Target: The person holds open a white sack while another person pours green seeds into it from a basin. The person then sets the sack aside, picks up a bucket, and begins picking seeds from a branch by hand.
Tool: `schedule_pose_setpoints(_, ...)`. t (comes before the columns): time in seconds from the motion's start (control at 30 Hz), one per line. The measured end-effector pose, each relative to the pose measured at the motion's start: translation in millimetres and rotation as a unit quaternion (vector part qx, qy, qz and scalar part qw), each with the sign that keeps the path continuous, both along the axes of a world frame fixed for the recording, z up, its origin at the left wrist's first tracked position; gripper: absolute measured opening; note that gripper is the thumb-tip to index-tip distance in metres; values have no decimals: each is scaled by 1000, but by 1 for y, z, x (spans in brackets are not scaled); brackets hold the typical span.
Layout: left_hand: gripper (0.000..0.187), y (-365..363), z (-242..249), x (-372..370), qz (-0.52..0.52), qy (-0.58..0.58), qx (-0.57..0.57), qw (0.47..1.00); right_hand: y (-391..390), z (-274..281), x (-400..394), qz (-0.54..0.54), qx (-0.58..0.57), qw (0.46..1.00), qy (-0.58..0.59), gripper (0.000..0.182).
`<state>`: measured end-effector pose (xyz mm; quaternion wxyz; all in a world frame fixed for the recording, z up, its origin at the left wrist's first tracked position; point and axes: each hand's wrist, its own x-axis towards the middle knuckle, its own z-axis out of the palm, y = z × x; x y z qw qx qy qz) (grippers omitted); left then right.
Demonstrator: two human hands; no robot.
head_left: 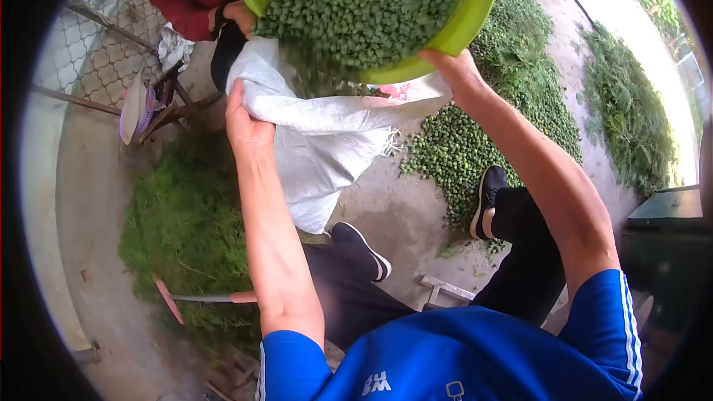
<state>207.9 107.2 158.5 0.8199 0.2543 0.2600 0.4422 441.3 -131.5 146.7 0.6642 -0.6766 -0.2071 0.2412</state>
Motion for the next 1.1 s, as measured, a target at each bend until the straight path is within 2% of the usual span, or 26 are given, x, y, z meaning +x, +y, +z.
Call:
schedule_pose_setpoints(0.03, 42, -1, 2, 2, -4, -1, 0, 1000, -2, 1, 3, -5, -7, 1000, 24, 26)
schedule_pose_setpoints(0.1, 41, -4, 3, -2, -11, 1, 87, 996, -6, -1, 3, -5, -19, 999, 47, 26)
schedule_pose_setpoints(0.13, 41, -2, 1, -4, -9, 1, 87, 996, -4, -1, 2, 0, -24, 999, 25, 27)
schedule_pose_setpoints(0.2, 42, 1, -2, -5, -26, -31, -1, 999, -2, 0, -1, 7, -31, 999, -18, 28)
schedule_pose_setpoints(0.33, 43, -6, 5, 2, -13, -11, 42, 999, -5, -8, -2, -11, -56, 998, 1, 29)
schedule_pose_setpoints(0.4, 43, -14, 14, 0, -3, 7, 79, 997, -3, -4, -5, 29, -33, 999, 20, 29)
schedule_pose_setpoints(0.43, 33, -8, 14, -1, -34, -24, 20, 999, -1, -6, -7, 30, -34, 999, 19, 29)
schedule_pose_setpoints(0.5, 32, -2, 9, 2, -18, -13, 29, 999, 3, -13, -8, 3, -31, 999, -41, 29)
schedule_pose_setpoints(0.53, 32, -4, 11, 5, -4, -2, 36, 999, 2, -15, -6, -1, -31, 999, -41, 29)
schedule_pose_setpoints(0.6, 31, -11, 14, 3, -7, -1, 33, 999, 2, -15, 2, 25, -19, 999, 40, 30)
schedule_pose_setpoints(0.67, 30, -6, 12, 0, -4, 1, 34, 999, 1, -10, -3, 31, -33, 999, 7, 31)
schedule_pose_setpoints(0.73, 28, 5, 4, 5, -52, -32, -13, 998, 2, -20, -4, 28, -66, 994, -79, 30)
schedule_pose_setpoints(1.0, 25, -1, 3, 18, -16, 3, 16, 1000, -10, -13, -13, 38, -63, 989, -126, 23)
schedule_pose_setpoints(1.07, 36, 1, 2, 15, -40, -6, 19, 999, -10, 7, -27, 50, -98, 989, -103, 24)
schedule_pose_setpoints(1.1, 36, 1, 1, 14, -39, -7, 18, 999, -8, -4, -28, 29, -111, 980, -163, 26)
